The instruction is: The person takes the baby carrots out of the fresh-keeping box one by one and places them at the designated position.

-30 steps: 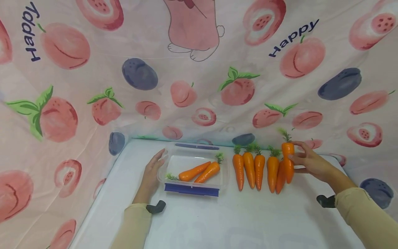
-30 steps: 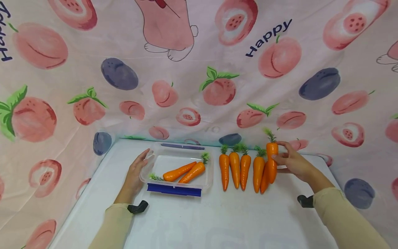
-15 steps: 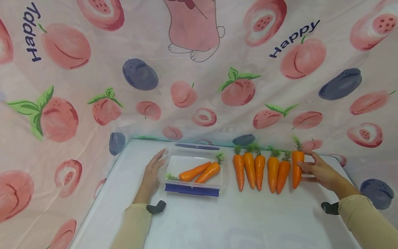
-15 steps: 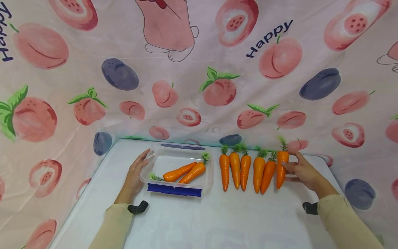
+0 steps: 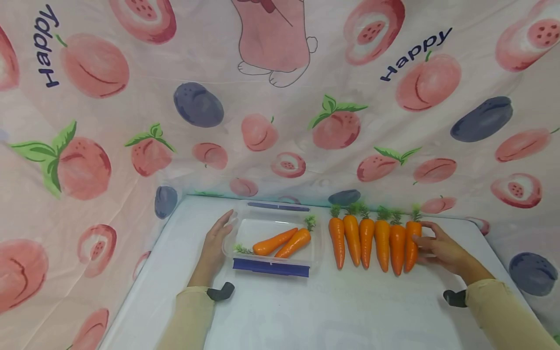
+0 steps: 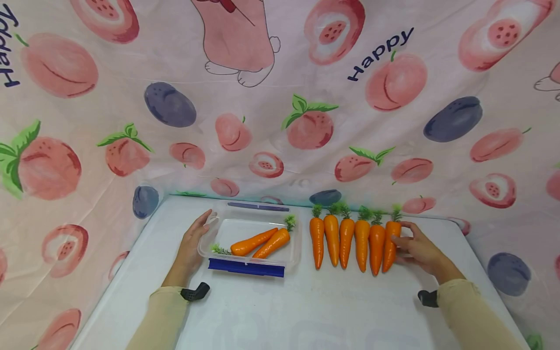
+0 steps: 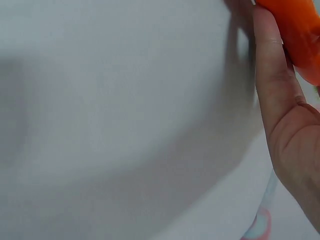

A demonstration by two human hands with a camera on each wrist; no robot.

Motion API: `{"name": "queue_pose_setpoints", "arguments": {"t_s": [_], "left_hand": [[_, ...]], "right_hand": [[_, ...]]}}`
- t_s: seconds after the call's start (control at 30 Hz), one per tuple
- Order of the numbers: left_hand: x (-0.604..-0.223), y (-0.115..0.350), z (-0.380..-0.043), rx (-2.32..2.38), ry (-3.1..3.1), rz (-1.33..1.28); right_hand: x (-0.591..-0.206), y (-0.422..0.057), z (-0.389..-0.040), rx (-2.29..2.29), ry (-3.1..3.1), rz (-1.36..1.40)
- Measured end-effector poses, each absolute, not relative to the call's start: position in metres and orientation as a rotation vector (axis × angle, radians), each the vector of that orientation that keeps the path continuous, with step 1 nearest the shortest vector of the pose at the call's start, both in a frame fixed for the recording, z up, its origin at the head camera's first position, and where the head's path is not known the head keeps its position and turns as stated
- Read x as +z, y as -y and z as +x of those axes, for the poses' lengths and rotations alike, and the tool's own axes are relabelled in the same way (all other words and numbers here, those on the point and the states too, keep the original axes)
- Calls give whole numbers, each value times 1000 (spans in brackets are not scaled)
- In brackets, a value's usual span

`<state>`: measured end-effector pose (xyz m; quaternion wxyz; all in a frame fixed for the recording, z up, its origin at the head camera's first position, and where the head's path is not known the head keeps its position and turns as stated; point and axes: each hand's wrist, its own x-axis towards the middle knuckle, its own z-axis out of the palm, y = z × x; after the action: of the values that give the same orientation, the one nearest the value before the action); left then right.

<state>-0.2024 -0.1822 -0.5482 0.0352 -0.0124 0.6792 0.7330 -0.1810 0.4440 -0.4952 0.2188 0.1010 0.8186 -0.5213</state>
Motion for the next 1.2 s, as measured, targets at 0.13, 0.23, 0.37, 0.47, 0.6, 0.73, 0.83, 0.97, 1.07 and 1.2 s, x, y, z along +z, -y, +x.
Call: {"name": "queue_pose_setpoints", "arguments": {"t_s": [0.13,0.23,0.37,0.47,0.6,0.73,0.83,0.97,1.07,1.2], "left_hand": [[-547,182,-201,2247,-2107,-36],[-546,181,-201,2243,-2120,-27],[-545,180,-200,2238,-2130,-26],[-545,181,-201,2226,-2141,-31],[-545,181,-201,2216,-2145,-25],[-547,183,-201,2204,-2160,-24],[-547,183,-201,2198,-2168,-27],[-547,183,-201,2192,-2164,-28],[-546,182,-200,2186,-2173,-29],[-545,181,-200,2189,-2183,-22]], "right_hand": [[-497,-437,-181,-1467,-2223,291],[-497,-432,-181,-1478,-2207,299],[-496,-429,-180,-1480,-2207,305],[-496,-428,-180,-1485,-2210,303],[-497,-428,-180,-1495,-2204,310],[-498,-430,-180,-1494,-2189,311],[-498,-431,-180,-1487,-2187,302],[-497,-430,-181,-1475,-2192,309],[-497,-430,-181,-1464,-2193,320],[-496,-429,-181,-1459,-2189,336]]}}
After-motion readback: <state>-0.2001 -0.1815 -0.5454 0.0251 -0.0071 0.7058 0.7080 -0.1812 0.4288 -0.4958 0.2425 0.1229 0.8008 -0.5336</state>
